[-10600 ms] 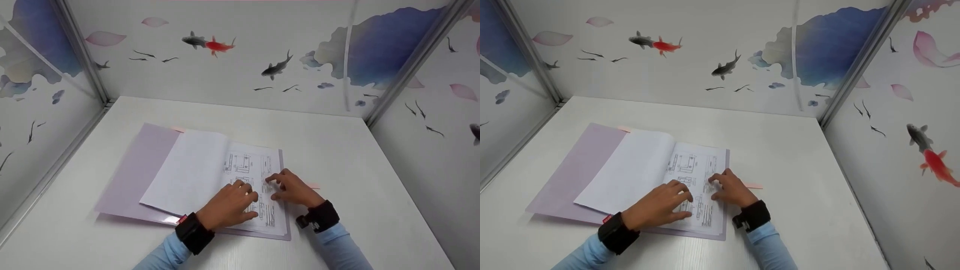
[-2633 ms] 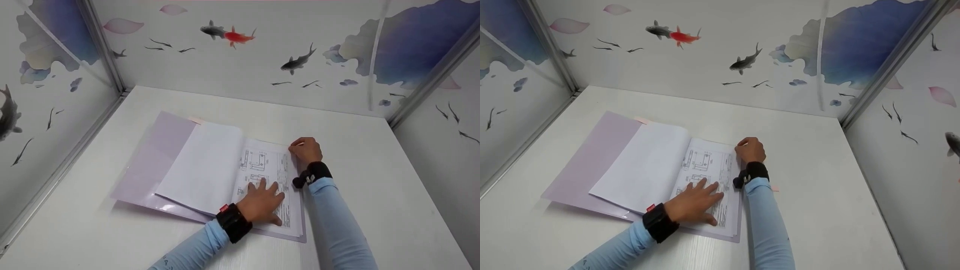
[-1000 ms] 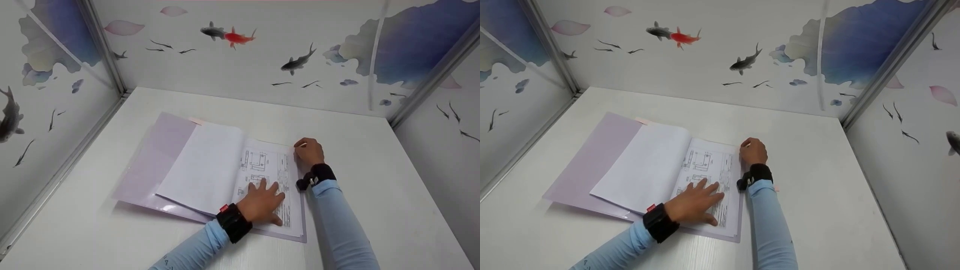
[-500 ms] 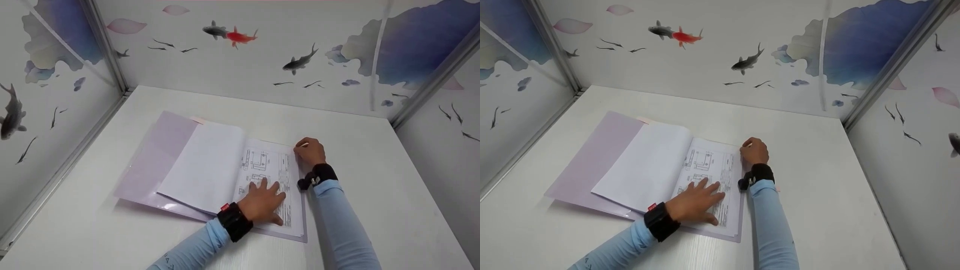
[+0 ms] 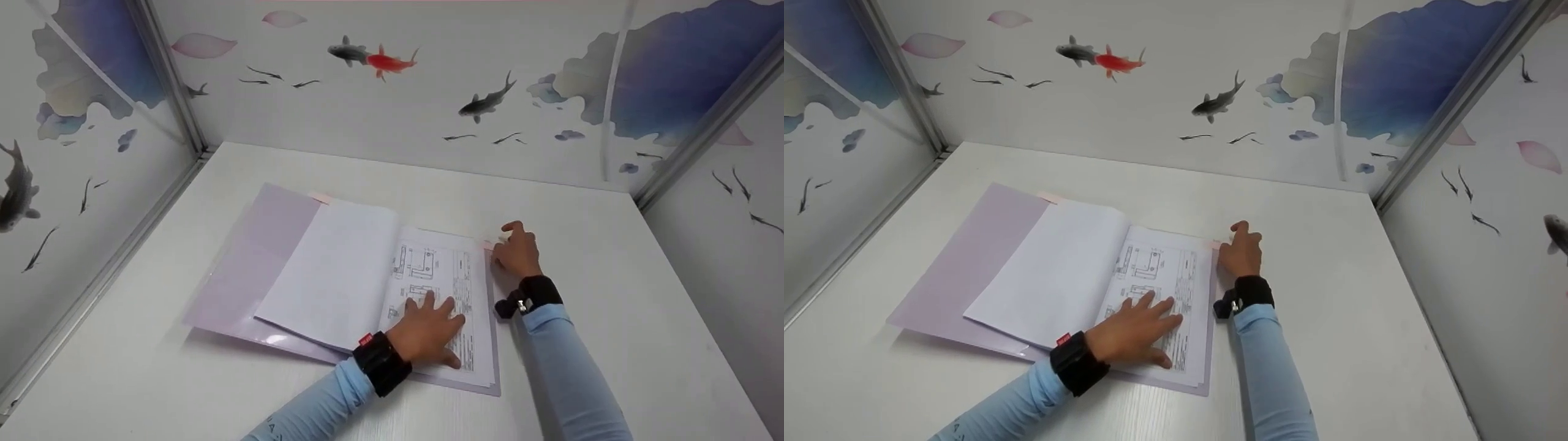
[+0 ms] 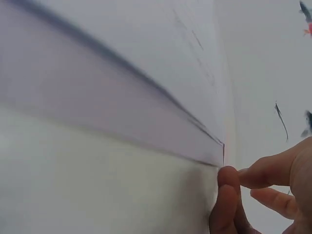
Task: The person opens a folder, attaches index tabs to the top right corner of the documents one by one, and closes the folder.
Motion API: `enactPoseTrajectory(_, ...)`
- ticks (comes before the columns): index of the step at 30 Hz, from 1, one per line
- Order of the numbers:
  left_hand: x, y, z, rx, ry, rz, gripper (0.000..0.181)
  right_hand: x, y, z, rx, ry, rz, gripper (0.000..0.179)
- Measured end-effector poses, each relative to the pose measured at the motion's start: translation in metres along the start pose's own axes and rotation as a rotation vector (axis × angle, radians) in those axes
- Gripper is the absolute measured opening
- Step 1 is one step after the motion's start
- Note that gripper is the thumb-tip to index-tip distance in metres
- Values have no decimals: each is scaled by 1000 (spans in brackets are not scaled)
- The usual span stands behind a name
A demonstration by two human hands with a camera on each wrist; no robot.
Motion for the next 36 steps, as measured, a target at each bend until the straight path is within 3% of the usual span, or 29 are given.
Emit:
enactPoseTrajectory(3,0,-1,1,-5,-5,18,80,-7,-9,16,-90,21,49,45)
enactPoseTrajectory(8,-2,-4,0,-11,-10,13,80,-1,-36,57,-411,-71,23,29)
enactPoseTrajectory(11,-2,-5,-2,-8,-7,1,80,8,-45,84,-545,-153,35,34)
enactPoseTrajectory(14,-2,-3,-2,-1,-2,-3,80,19,-44,109,-604,-246,109,54)
enactPoseTrajectory(18,0,-2,-2,-5,-5,11,86,33,-35,134,-593,-383,217,92)
enactPoseTrajectory(22,1,-1,-1,-8,-1,13,93,42,-26,147,-548,-454,309,119)
enactPoseTrajectory(30,-2,0,3,6,-13,-18,89,49,-24,156,-506,-479,353,123)
enactPoseTrajectory(36,-4,2,10,19,6,-46,75,48,-26,157,-507,-480,323,117)
Point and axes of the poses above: each hand's wrist, its own z-axis away from the middle knuckle, its own x-axis out of the palm, y = z × x, the point moved 9 cm from there along -z, towards the middle knuckle, and after that the axes turned 4 degrees about x, right-handed, at the moved point
